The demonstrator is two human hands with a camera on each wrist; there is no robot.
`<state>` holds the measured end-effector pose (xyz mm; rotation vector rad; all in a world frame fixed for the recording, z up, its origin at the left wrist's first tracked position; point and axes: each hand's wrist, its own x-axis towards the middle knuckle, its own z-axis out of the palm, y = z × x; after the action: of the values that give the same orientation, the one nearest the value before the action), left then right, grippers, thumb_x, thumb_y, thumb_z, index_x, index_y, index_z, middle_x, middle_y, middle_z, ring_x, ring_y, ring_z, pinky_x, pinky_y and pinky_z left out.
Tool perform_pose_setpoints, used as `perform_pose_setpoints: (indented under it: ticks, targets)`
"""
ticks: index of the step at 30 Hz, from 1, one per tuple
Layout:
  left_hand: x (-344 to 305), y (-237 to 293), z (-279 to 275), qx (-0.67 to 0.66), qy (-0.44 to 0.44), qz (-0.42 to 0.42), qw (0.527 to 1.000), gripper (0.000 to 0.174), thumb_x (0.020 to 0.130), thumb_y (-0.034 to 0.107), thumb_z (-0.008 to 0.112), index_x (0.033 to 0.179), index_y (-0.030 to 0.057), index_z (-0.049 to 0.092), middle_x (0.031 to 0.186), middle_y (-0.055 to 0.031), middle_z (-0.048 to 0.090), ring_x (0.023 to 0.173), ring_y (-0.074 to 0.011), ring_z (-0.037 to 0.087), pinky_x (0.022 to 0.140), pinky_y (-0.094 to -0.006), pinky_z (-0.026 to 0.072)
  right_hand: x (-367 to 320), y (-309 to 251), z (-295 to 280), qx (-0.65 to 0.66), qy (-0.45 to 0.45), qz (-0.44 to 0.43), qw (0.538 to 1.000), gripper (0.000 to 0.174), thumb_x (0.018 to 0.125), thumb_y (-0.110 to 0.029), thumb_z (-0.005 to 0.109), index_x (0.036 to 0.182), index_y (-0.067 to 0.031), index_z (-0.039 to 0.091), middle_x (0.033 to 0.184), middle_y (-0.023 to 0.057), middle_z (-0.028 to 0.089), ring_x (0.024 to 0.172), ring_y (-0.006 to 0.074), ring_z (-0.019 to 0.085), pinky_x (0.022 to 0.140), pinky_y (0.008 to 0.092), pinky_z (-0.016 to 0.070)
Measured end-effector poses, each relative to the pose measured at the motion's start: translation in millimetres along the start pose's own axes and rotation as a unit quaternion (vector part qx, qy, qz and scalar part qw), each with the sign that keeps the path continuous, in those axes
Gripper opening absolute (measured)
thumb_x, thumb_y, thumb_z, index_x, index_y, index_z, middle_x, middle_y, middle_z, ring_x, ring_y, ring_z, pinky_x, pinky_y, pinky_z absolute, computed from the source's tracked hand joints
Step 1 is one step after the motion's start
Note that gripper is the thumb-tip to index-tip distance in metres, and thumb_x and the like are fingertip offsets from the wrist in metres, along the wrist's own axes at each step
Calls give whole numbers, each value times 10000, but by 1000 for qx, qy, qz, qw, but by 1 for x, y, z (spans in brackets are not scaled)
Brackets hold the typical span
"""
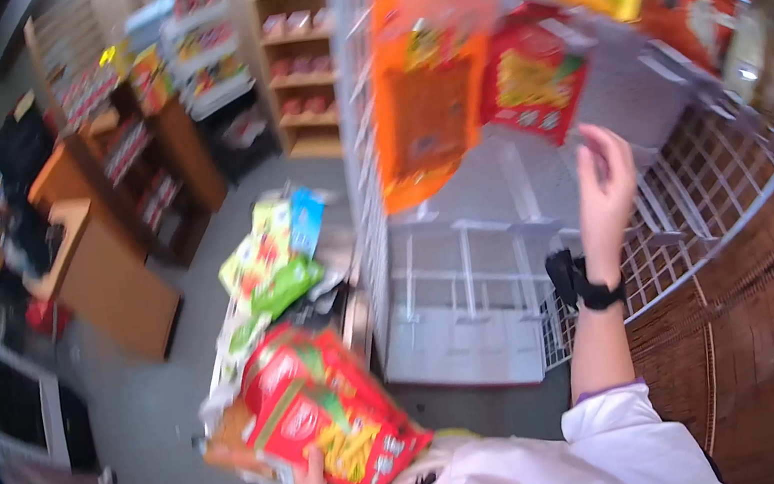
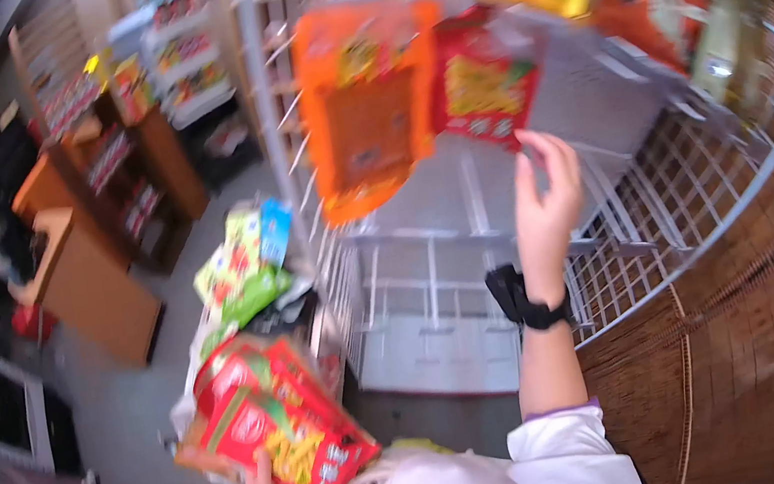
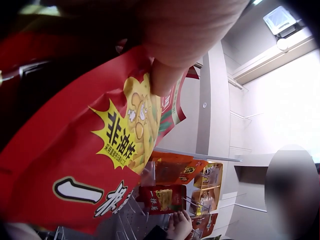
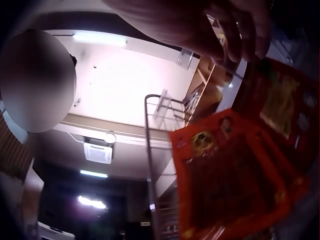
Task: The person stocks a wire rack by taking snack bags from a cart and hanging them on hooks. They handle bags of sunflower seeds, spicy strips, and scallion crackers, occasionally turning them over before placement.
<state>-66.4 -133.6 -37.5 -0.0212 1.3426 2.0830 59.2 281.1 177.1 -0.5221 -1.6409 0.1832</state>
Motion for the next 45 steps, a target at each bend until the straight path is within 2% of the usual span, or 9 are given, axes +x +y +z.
perform_pose_setpoints:
  ticks: [2, 6, 10, 18, 20, 27, 32, 40, 45]
  targets:
    - [2, -1, 0, 19, -26, 13, 999, 365, 935, 151, 525, 1263, 12, 445, 1229, -86, 544, 1116, -186, 530, 946, -340, 437, -57, -37, 6, 164, -104, 182, 964, 193, 854, 27, 547, 1040, 8, 597, 955, 63, 597, 894, 146, 572, 816, 270, 454]
    - [6, 7, 4, 72, -19, 8, 997, 360, 916, 167, 574, 1220, -5, 487, 1157, -64, 588, 1027, -141, 566, 880, -294, 463, -169, -90, 35, 316, -389, 264, 824, 238, 849, 9, 578, 1087, 6, 581, 932, 45, 582, 842, 116, 555, 766, 248, 460]
    - [3, 12, 6, 51, -44, -14, 998, 348, 904, 166, 596, 1199, 1, 512, 1130, -60, 604, 1005, -132, 578, 865, -289, 475, -216, -129, 44, 368, -503, 299, 722, 454, 779, -7, 670, 1203, -10, 506, 971, 59, 574, 846, 117, 549, 757, 246, 462]
    - [6, 8, -8, 47, -88, -51, 994, 445, 889, 178, 614, 1270, 34, 435, 1243, -71, 538, 1086, -166, 551, 932, -324, 452, -255, -139, 57, 284, -563, 258, 732, 280, 856, -78, 624, 1086, 13, 492, 970, 70, 605, 846, 90, 558, 746, 259, 461]
    - [5, 8, -8, 35, -79, -43, 995, 404, 892, 181, 613, 1235, 18, 474, 1197, -72, 569, 1046, -149, 568, 895, -309, 471, -252, -147, 56, 354, -532, 343, 688, 213, 899, -103, 579, 1056, 10, 490, 961, 71, 606, 863, 69, 542, 759, 248, 455]
    - [6, 8, -11, 14, -77, -41, 996, 370, 926, 176, 556, 1235, -9, 473, 1184, -80, 579, 1038, -143, 566, 889, -304, 467, -258, -149, 54, 381, -475, 403, 683, 185, 939, -137, 516, 1064, -11, 466, 951, 79, 608, 844, 119, 571, 744, 270, 454]
    - [9, 5, -10, 27, -41, -43, 998, 368, 962, 175, 486, 1276, -11, 434, 1247, -77, 536, 1098, -159, 529, 938, -318, 430, -231, -145, 52, 510, -312, 540, 592, 213, 960, -112, 467, 1148, -12, 456, 1097, 57, 573, 987, 105, 554, 858, 259, 452]
    - [16, 4, -13, -1, -33, -35, 999, 412, 971, 220, 461, 1313, 10, 368, 1268, -119, 508, 1103, -209, 547, 914, -350, 474, -101, -74, 8, 313, -147, 343, 873, 311, 903, -78, 571, 1167, -24, 416, 1023, 46, 568, 868, 51, 556, 627, 160, 453]
    - [16, 8, -1, 31, -42, -44, 998, 408, 967, 233, 469, 1275, -20, 383, 1225, -133, 537, 1055, -199, 576, 886, -338, 483, -30, -33, -8, 273, -31, 225, 935, 259, 908, -101, 569, 1113, 8, 453, 1024, 76, 594, 914, 88, 567, 799, 239, 463]
